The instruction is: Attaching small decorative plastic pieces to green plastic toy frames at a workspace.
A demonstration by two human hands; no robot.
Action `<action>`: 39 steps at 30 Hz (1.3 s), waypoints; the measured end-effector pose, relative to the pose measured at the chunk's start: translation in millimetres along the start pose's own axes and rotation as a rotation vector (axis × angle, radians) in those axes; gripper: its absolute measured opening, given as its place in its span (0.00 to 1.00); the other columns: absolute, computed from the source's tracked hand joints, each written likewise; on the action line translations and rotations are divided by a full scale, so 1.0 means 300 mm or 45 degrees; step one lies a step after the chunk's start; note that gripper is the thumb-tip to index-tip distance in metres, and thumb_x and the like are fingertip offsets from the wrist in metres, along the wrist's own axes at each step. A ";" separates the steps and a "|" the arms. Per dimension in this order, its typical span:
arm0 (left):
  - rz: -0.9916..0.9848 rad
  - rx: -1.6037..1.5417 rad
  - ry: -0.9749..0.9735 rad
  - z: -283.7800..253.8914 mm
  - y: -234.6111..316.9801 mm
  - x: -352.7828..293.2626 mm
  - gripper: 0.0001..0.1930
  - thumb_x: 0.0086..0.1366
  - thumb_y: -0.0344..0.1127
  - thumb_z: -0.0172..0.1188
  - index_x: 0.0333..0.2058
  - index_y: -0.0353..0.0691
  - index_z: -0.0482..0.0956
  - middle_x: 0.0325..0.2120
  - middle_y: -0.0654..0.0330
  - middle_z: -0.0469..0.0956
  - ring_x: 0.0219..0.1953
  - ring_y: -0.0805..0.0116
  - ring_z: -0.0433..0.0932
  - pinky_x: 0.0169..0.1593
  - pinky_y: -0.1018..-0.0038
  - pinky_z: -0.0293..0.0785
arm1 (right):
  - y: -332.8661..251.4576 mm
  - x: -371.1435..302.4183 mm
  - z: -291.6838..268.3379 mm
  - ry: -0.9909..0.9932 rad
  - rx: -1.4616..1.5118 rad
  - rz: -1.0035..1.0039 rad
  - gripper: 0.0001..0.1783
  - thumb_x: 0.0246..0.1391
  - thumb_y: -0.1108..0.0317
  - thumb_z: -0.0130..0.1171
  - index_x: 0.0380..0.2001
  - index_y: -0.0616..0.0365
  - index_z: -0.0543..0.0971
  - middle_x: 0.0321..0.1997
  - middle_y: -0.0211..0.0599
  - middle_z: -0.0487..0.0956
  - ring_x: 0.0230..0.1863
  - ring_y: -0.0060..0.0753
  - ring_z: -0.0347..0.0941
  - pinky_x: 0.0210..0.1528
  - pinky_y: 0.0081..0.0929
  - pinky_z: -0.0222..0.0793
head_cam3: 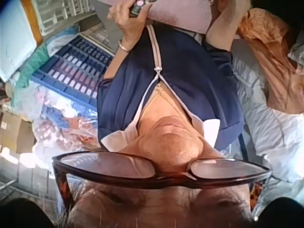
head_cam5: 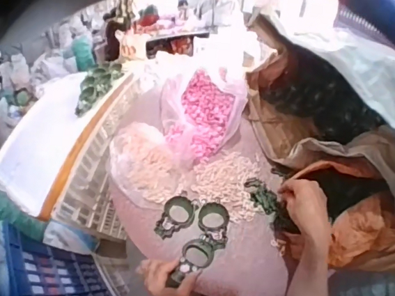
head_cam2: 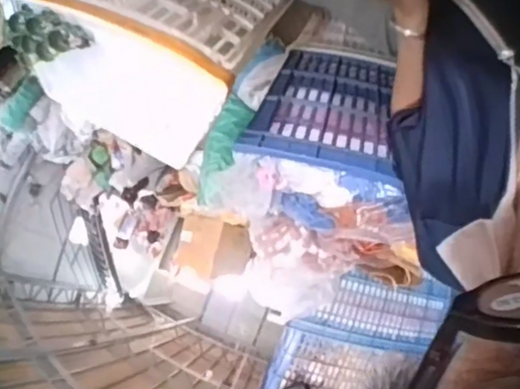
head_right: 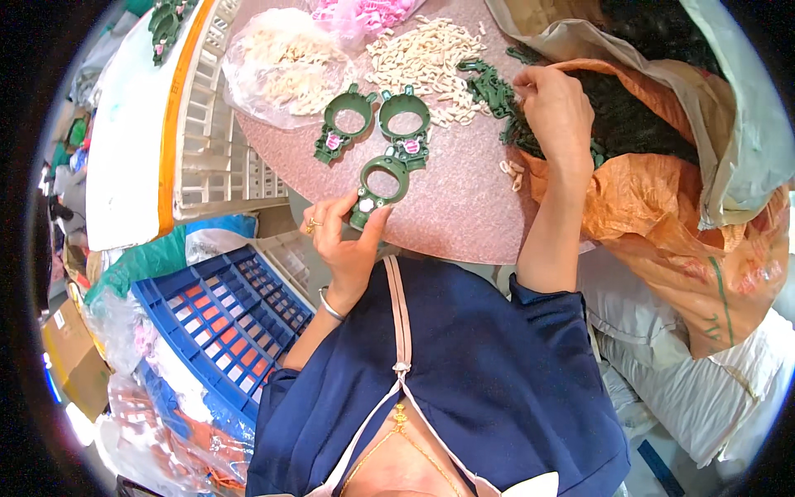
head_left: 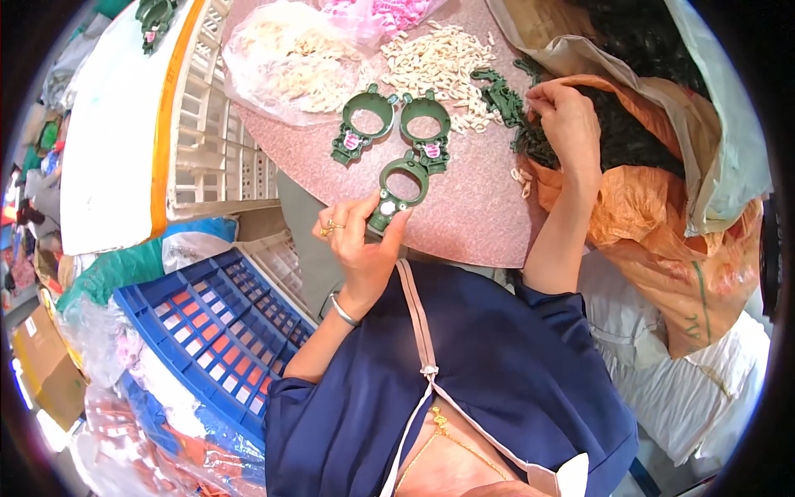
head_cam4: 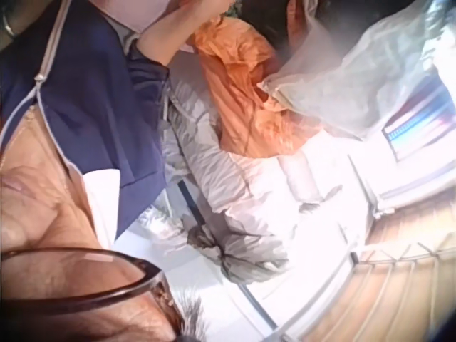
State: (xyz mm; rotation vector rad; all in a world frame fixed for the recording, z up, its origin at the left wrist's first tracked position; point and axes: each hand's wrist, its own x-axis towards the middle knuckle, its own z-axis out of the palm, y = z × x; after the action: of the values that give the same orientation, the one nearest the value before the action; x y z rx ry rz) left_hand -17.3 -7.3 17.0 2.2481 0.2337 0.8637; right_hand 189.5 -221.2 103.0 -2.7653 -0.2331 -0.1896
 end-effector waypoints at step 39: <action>-0.051 -0.018 0.026 0.008 -0.023 -0.014 0.23 0.47 0.40 0.77 0.43 0.46 0.82 0.33 0.68 0.77 0.41 0.64 0.71 0.52 0.62 0.57 | -0.203 -0.358 0.133 -0.764 1.636 -0.145 0.10 0.47 0.87 0.68 0.32 0.66 0.79 0.37 0.38 0.80 0.41 0.28 0.81 0.40 0.21 0.79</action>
State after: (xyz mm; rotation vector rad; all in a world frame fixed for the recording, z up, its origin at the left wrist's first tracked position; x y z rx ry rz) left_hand -18.6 -5.2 9.0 2.2145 0.2804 0.8651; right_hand 77.3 -165.4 69.5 -1.4550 -0.4535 0.5773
